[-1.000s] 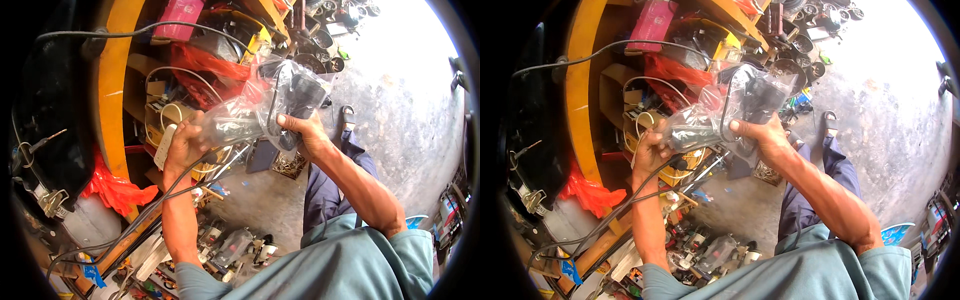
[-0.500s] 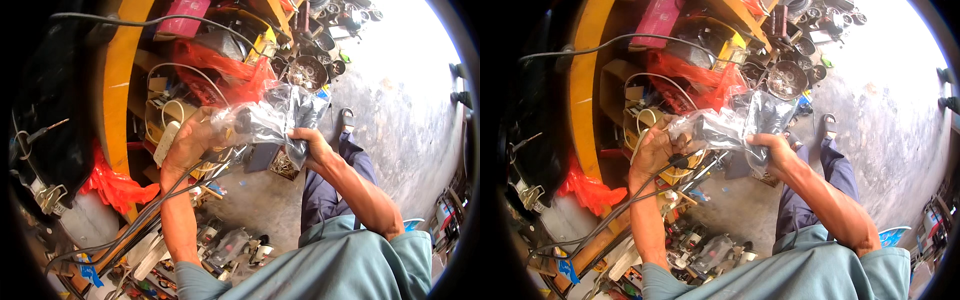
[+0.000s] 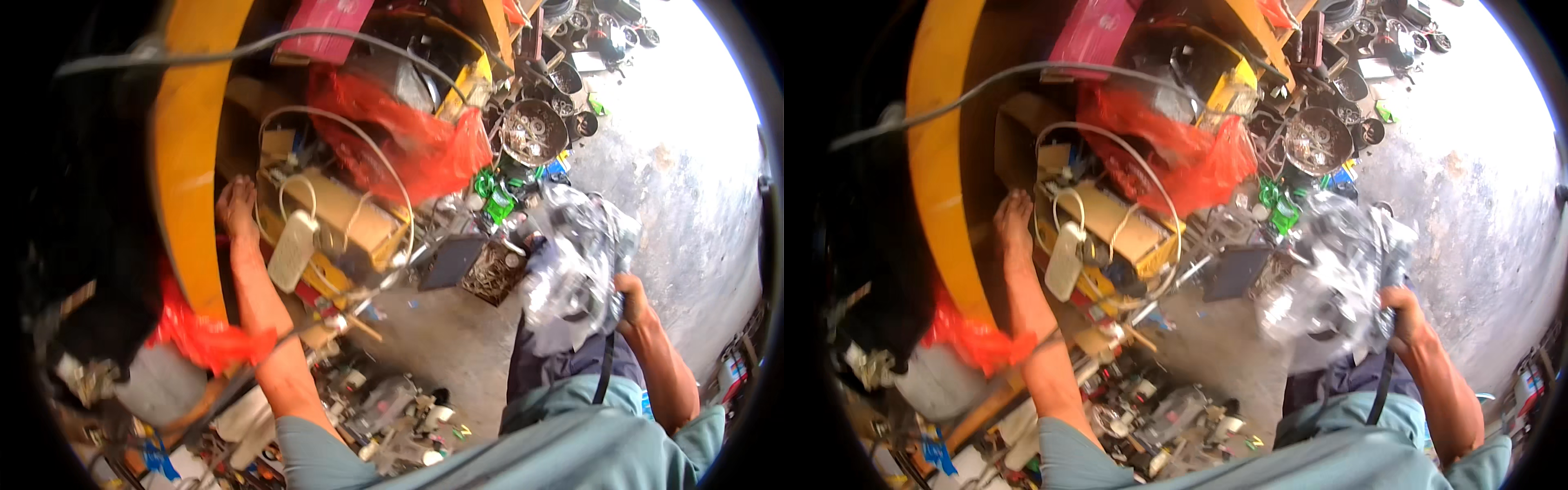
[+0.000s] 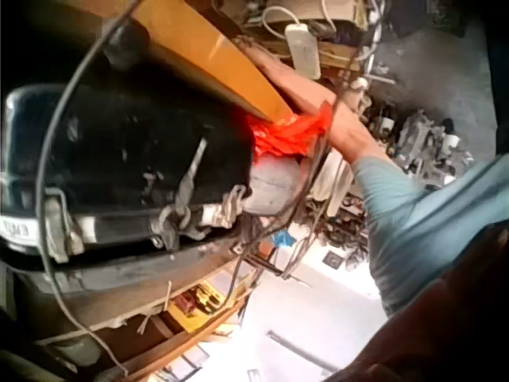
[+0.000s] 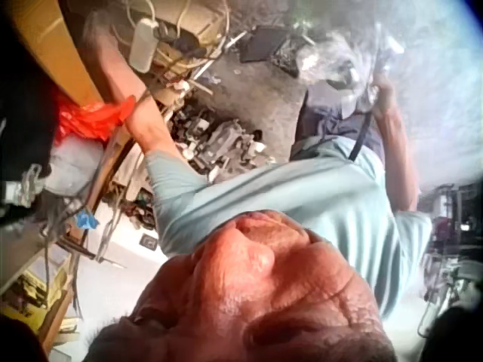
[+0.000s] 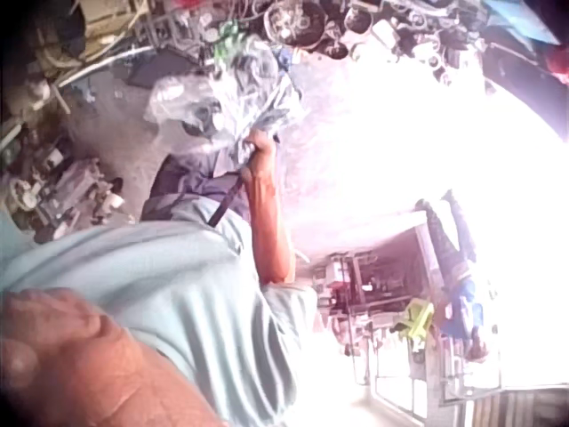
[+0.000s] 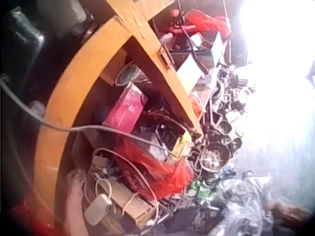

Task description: The person picks up and reviews packaged handlebar grip parts from a storage shelf, cuts a paper backing sheet, and holds a replacement grip handle near motorcycles parked outside.

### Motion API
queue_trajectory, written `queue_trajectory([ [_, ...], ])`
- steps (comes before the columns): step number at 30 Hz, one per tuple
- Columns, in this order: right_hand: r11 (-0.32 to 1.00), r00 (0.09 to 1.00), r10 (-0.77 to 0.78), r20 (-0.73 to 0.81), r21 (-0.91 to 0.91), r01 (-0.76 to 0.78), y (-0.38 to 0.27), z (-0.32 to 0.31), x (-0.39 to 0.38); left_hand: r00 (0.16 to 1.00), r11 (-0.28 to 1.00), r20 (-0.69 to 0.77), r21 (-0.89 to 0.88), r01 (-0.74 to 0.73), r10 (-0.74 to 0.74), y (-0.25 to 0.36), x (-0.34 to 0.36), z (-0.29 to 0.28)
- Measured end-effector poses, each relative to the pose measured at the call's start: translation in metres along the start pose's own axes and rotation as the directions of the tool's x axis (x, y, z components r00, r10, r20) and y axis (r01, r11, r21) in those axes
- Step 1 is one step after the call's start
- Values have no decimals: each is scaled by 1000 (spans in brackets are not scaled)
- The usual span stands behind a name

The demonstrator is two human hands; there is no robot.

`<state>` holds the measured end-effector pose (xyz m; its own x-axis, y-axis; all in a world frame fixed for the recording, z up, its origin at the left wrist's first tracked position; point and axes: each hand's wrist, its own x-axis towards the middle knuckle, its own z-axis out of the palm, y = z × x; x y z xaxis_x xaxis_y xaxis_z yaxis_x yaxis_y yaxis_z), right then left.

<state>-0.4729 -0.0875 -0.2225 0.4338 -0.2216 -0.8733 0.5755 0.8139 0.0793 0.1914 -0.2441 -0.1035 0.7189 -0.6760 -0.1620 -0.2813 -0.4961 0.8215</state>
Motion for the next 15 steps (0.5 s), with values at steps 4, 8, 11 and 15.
queue_trajectory([
  [4,988,990,-122,-66,89,128,12,-2,-12,999,976,-47,218,-16,27,-53,92,6],
  [8,959,982,-121,-149,239,154,48,-15,-7,980,924,5,334,186,-200,-77,172,-21],
  [11,939,954,-165,-251,255,230,81,-21,-5,897,868,134,349,354,-420,-78,166,27],
  [15,960,955,-117,-273,215,179,102,-17,4,948,901,53,333,279,-314,-81,187,11],
])
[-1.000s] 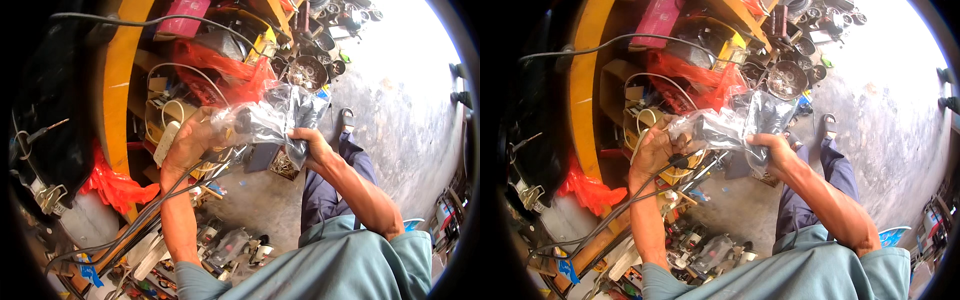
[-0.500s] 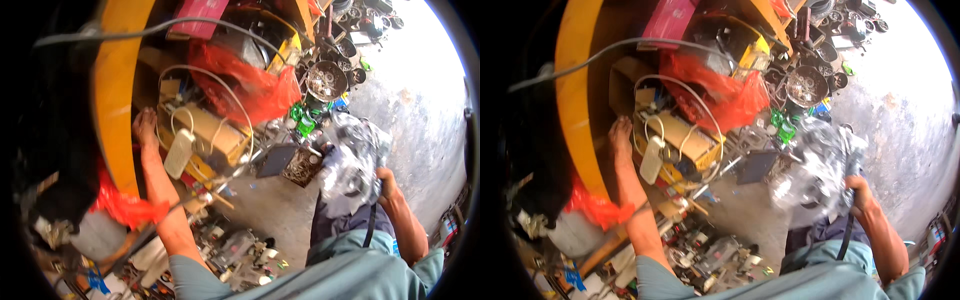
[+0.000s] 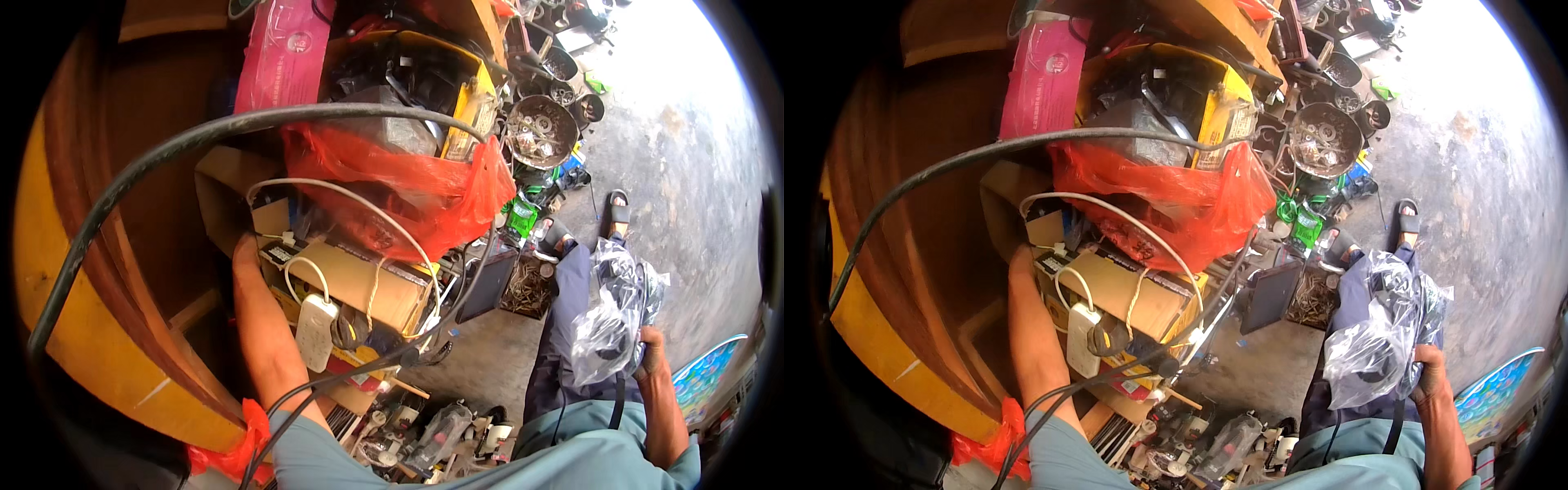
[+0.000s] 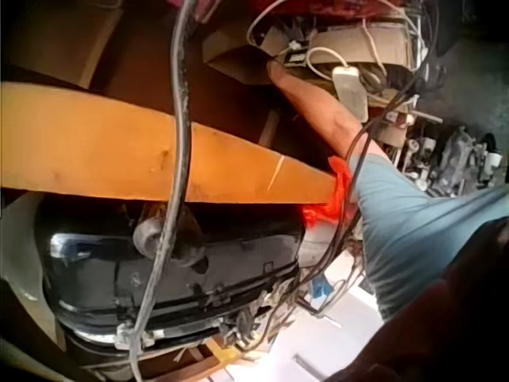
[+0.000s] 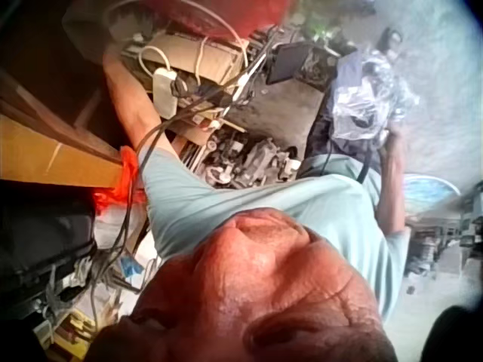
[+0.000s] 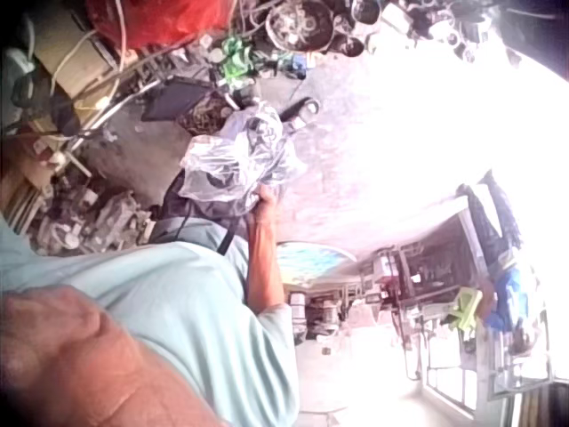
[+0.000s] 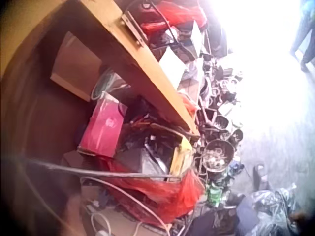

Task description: The person picks up and reviews packaged handlebar grip parts from a storage shelf, cuts a paper backing sheet, and holds a replacement grip handle near motorcycles parked outside.

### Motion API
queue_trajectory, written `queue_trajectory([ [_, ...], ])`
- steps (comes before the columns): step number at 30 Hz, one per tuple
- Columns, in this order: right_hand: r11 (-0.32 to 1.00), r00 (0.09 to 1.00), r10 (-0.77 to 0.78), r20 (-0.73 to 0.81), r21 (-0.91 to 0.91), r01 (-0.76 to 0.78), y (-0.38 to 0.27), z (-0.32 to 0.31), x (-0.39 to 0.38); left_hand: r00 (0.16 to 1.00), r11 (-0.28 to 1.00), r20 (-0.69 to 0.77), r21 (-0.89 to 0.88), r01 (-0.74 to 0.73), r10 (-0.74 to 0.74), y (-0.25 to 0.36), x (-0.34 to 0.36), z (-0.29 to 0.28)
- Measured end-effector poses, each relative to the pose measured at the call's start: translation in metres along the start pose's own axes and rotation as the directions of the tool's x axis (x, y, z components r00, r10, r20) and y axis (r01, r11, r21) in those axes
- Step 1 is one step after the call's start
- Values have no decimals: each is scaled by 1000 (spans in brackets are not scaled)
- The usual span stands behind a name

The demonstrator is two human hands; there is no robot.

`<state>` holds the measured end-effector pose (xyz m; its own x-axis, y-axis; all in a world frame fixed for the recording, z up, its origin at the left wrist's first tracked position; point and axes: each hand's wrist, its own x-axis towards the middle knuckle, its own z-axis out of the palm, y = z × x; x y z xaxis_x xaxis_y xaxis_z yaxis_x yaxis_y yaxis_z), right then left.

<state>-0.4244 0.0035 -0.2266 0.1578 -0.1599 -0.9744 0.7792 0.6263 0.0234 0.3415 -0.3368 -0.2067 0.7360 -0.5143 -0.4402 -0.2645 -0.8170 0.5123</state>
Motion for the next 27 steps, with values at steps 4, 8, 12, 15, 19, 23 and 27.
queue_trajectory([
  [4,998,998,-55,11,-43,55,6,18,1,991,995,-102,-33,-95,92,-6,14,-4],
  [8,997,996,-52,78,-49,56,3,8,2,962,976,-217,-106,-192,166,-14,16,-9],
  [12,998,997,-50,60,-25,52,-4,15,3,933,914,-314,-301,-271,174,-21,12,-14],
  [15,997,995,-46,86,-52,51,-12,12,-4,951,806,-289,-536,-252,105,-24,0,-27],
  [19,995,996,-70,62,-61,74,-25,-1,-14,998,610,-47,-792,-10,-44,-28,-32,-11],
  [23,995,991,-68,113,-66,76,-34,-10,-4,997,685,-1,-727,-57,82,-43,-27,-73],
  [27,994,994,-75,80,-74,81,-37,-12,-2,992,710,-53,-694,-119,115,-8,-98,-39],
])
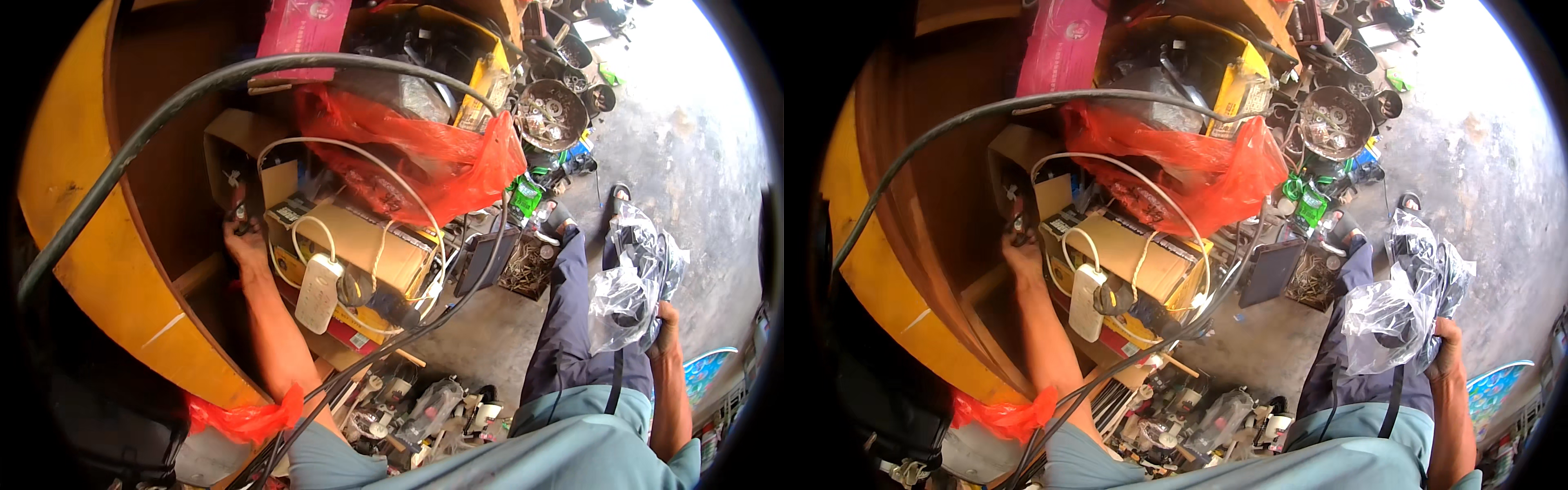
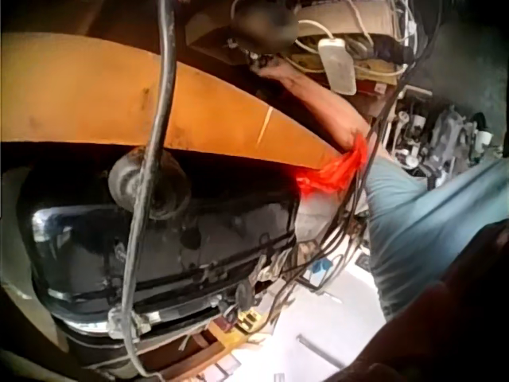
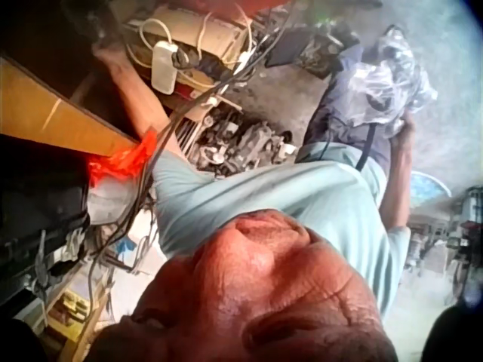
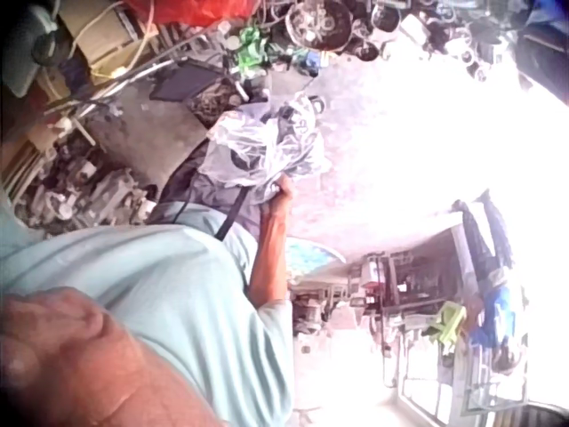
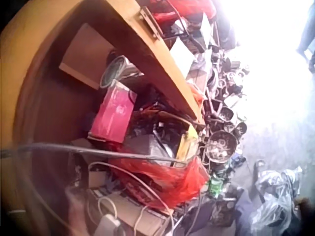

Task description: The person picks up and reviews packaged handlebar grip parts from a storage shelf, cuts a paper backing sheet, and holds a replacement grip handle near motorcycles parked outside.

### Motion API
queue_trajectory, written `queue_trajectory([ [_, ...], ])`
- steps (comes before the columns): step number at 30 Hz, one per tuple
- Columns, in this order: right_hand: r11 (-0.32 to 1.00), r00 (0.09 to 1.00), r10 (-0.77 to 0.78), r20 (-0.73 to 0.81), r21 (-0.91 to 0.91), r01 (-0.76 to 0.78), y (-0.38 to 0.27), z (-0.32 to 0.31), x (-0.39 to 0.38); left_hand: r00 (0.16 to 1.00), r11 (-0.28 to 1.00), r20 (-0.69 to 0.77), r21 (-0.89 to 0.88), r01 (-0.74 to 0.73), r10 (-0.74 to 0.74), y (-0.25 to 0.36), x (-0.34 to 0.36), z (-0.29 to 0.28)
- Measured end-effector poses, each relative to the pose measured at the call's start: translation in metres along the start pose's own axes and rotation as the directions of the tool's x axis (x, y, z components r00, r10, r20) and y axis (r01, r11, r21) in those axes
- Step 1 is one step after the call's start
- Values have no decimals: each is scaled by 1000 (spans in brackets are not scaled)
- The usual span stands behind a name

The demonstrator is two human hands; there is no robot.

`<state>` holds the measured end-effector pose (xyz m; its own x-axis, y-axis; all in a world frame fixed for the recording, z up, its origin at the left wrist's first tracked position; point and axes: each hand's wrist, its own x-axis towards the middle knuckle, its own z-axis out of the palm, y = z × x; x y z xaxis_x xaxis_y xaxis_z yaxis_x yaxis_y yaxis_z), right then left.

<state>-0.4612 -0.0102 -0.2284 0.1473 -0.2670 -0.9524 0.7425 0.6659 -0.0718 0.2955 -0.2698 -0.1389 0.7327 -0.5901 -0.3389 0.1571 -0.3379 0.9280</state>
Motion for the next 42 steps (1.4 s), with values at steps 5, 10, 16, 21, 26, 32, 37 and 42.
queue_trajectory([
  [5,999,1000,16,4,-38,-16,-3,4,2,982,984,123,93,-155,143,2,-18,-16],
  [10,998,1000,-4,13,-68,5,-5,-3,2,933,680,99,659,-322,346,0,-1,-33],
  [16,999,997,-44,-62,-32,42,-8,1,-6,891,70,321,930,-361,321,-3,5,58],
  [21,1000,999,-21,-44,-18,20,1,5,0,981,437,135,881,-184,141,-15,107,36],
  [26,999,993,-43,-111,-15,41,19,-2,-2,965,268,198,933,-239,170,-25,111,61],
  [32,999,991,-11,-133,33,16,24,11,-3,940,131,255,948,-289,228,-20,106,68],
  [37,999,996,-15,-85,32,18,19,15,-3,919,72,292,944,-321,265,-14,103,75],
  [42,998,995,-57,-83,-28,55,19,4,-5,891,67,337,926,-373,303,-14,98,80],
])
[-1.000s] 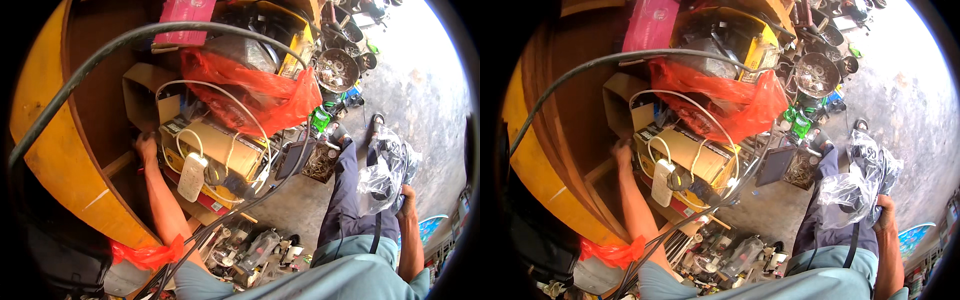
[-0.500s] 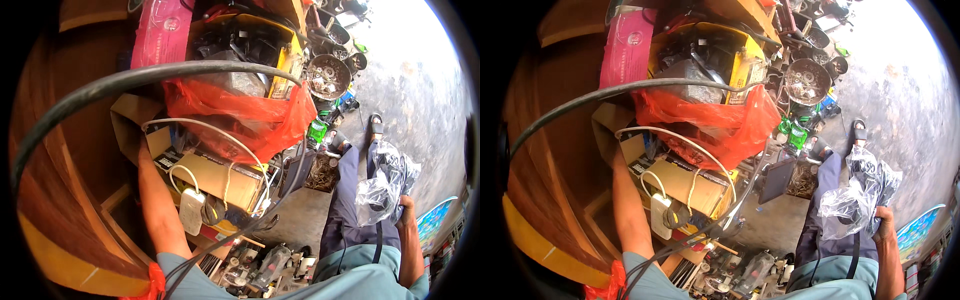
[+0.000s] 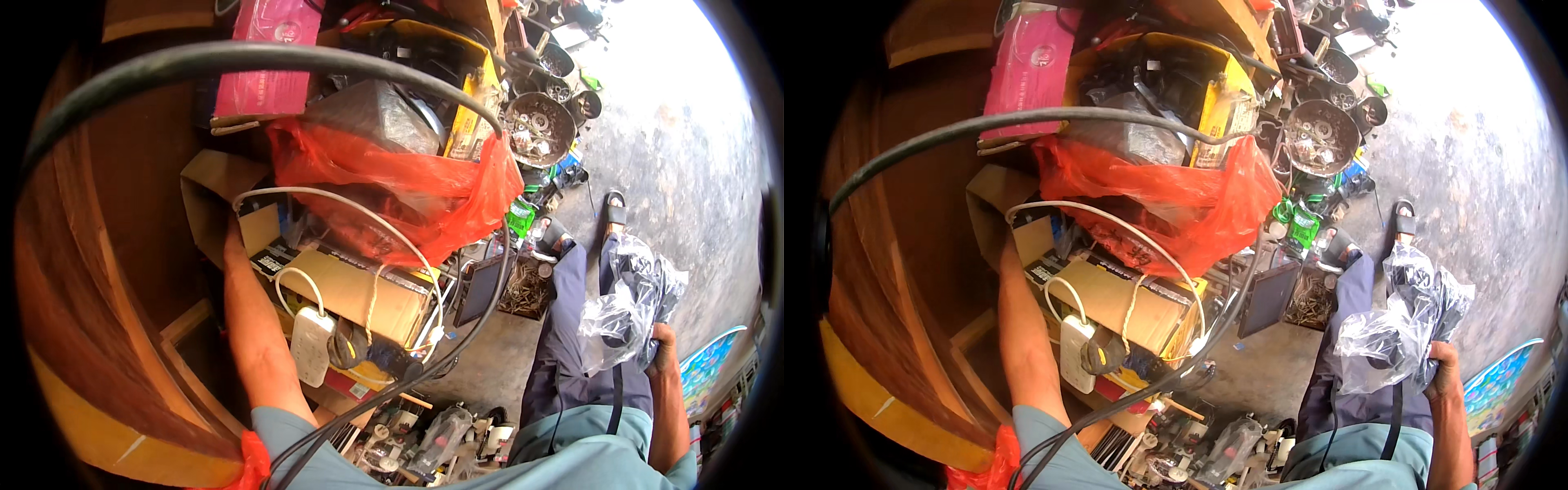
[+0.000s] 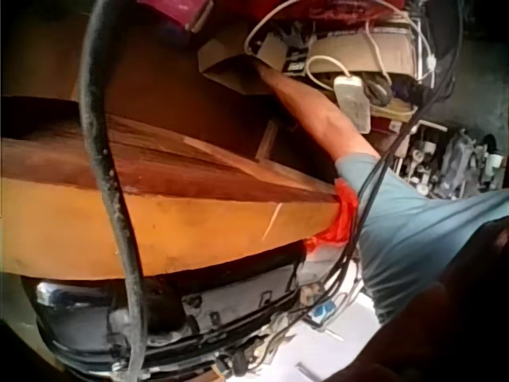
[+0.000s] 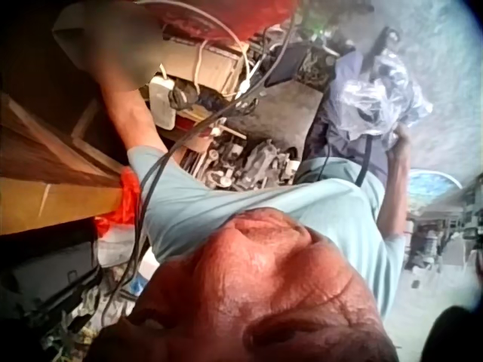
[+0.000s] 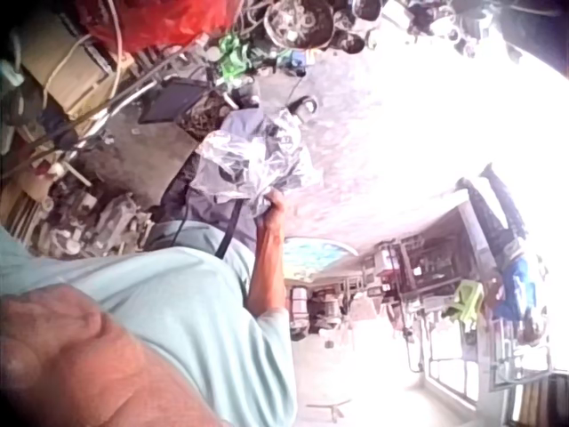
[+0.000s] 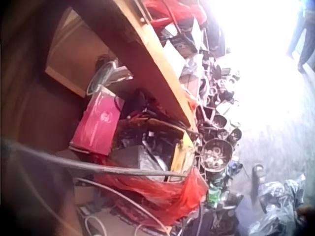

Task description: The person picks up and reviews packaged handlebar grip parts from a storage shelf, cuts a paper backing sheet, and holds a replacement grip handle near motorcycles parked outside.

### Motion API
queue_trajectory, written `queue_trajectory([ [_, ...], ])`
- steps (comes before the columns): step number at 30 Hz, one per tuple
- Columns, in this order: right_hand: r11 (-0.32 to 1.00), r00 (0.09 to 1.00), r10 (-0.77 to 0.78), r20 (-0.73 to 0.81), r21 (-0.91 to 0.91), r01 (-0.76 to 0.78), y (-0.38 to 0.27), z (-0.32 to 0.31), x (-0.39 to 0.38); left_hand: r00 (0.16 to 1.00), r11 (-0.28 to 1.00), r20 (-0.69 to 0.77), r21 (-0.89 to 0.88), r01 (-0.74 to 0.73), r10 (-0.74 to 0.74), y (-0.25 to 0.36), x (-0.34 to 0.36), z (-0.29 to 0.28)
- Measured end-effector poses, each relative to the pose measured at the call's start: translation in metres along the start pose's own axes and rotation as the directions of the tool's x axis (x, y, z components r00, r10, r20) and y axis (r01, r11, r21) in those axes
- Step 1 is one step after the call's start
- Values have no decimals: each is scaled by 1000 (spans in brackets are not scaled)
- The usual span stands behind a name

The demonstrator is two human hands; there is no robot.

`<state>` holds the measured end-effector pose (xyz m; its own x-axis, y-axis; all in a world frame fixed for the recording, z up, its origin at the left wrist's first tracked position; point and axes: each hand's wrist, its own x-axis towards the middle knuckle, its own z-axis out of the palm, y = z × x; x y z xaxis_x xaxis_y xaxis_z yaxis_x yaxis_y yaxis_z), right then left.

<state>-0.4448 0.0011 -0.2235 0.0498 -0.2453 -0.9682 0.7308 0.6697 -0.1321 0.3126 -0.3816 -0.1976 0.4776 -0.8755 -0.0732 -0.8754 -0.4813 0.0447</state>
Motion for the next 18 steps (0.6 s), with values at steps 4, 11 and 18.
queue_trajectory([
  [4,998,1000,22,-13,67,-21,5,-11,6,997,998,-46,-35,-61,60,4,-7,-2],
  [11,1000,1000,-19,2,18,19,1,-5,1,983,719,-182,-684,-121,-7,1,-57,-23],
  [18,1000,1000,-12,11,27,12,-10,-17,3,950,510,-177,-860,-22,-256,25,-111,-92],
])
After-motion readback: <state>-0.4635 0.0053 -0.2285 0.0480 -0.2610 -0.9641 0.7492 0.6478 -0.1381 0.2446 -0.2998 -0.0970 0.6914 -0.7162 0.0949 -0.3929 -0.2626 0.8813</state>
